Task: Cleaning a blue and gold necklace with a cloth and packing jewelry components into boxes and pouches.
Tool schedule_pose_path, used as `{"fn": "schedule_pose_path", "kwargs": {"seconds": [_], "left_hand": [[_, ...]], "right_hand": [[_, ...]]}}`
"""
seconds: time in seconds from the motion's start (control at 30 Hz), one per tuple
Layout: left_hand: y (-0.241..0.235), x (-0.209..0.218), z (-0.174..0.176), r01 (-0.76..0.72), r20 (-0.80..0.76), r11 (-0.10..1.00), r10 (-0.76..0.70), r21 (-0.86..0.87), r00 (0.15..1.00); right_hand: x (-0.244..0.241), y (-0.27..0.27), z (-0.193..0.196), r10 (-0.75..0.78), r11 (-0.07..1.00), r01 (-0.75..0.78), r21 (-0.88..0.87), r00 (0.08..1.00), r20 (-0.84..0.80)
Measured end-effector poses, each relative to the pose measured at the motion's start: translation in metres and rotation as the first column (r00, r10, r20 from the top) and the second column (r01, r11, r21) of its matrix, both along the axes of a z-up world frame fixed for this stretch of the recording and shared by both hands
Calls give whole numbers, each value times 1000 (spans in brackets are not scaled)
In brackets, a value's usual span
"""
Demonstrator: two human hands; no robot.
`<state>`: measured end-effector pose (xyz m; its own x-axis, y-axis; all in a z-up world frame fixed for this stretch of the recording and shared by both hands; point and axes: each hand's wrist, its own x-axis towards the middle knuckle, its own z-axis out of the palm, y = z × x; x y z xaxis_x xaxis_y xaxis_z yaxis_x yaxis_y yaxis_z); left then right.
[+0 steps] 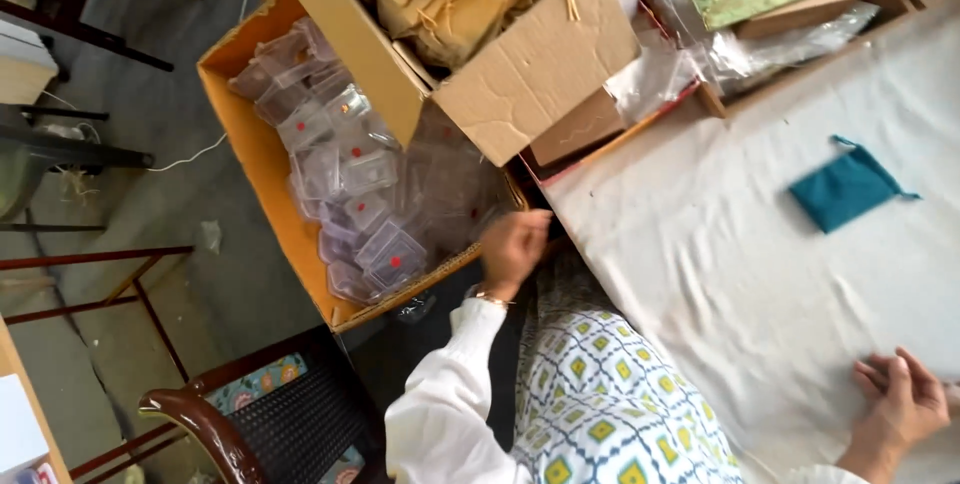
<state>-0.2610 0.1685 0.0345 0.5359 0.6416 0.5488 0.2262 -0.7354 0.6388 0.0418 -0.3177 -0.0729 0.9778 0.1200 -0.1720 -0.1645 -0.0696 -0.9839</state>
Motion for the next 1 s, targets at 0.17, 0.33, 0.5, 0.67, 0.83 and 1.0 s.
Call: {"fn": "schedule_pose_path", "kwargs": {"seconds": [0.17,0.33,0.5,0.67,0.83,1.0], "left_hand": [[74,-88,-27,-666,-279,691,605,-281,745],[111,-141,-92,-675,-818,734,430,71,383],[103,-110,-106,-646,-847,760,298,-69,440],[104,-82,-123,-646,-861,739,191,-189,471],[129,-96,-178,-646,-571,627,363,-435,737],[129,-84,-110,-183,133,313,765,-932,630]], "right_hand": [[-2,-6,10,2,999,-2,-54,1000,7],[3,-17,-8,18,997,-16,-81,999,30],[-2,-2,12,3,999,-2,-36,1000,21],[-4,5,16,-33,999,33,-27,999,8],[-7,9,15,-58,998,58,-2,998,3],[-9,9,19,-49,999,49,-12,999,1]]}}
